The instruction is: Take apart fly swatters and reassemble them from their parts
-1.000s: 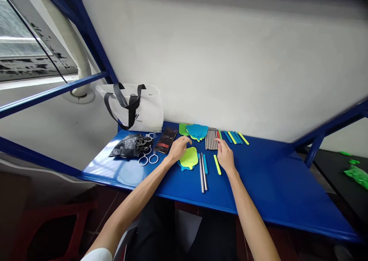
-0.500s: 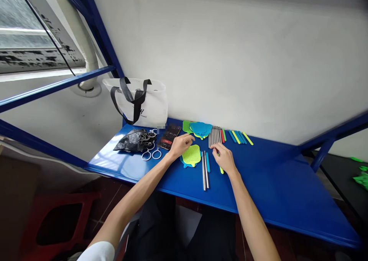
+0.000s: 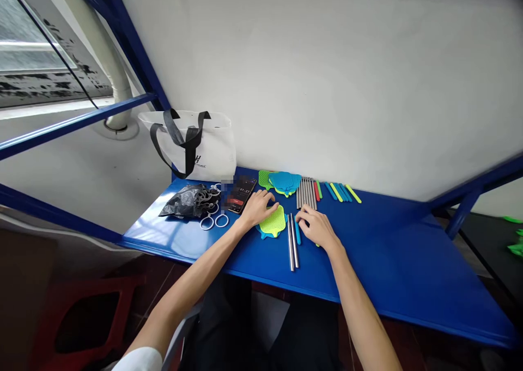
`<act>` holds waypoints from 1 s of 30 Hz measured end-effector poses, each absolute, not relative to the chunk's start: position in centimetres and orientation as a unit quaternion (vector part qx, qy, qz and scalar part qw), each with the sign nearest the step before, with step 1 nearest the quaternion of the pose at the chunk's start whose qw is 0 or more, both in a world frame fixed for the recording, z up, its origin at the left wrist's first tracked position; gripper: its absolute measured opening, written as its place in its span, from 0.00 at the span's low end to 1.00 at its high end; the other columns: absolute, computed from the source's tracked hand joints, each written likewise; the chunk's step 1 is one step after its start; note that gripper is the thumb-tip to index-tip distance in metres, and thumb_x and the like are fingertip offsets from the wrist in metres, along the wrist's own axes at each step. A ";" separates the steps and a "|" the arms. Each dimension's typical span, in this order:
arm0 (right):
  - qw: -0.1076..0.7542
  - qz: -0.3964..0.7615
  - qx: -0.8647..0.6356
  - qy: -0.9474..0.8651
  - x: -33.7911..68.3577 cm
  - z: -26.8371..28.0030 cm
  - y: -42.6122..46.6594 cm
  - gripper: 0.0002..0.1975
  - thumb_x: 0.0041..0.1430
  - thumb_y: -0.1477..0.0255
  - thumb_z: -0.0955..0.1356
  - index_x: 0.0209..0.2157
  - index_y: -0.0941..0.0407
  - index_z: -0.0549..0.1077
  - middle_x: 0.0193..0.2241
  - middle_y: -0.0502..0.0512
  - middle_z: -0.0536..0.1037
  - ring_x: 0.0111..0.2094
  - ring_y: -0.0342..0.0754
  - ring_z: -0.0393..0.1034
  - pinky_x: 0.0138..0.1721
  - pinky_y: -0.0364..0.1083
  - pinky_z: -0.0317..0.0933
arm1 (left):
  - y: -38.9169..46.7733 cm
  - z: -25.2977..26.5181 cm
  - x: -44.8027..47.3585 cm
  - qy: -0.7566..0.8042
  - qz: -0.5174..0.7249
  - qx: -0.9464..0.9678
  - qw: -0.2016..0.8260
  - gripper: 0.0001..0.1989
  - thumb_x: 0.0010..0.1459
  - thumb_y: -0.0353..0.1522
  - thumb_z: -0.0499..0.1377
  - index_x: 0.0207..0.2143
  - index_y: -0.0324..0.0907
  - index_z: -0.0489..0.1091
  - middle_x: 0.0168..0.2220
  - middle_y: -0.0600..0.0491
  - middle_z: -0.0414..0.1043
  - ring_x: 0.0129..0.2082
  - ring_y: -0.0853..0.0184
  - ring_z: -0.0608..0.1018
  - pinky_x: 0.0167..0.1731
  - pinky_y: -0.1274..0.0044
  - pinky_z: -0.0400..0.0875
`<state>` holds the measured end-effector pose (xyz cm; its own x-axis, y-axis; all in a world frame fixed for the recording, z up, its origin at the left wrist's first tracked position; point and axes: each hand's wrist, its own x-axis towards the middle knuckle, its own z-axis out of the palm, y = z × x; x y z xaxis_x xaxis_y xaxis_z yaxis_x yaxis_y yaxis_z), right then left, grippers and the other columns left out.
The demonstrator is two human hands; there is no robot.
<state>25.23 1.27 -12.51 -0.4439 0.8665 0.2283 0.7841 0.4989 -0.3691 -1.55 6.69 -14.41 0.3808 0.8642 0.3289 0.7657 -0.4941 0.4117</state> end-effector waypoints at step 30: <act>0.108 0.005 -0.545 -0.831 22.9 -11.0 -0.5 0.06 0.70 0.66 0.69 0.44 0.51 0.78 0.47 0.57 0.76 0.42 0.49 0.72 0.29 0.45 0.42 | 6.4 -15.6 -0.6 0.505 0.254 0.824 0.040 0.18 0.76 0.48 0.58 0.39 0.45 0.69 0.41 0.48 0.73 0.42 0.56 0.73 0.43 0.66 0.61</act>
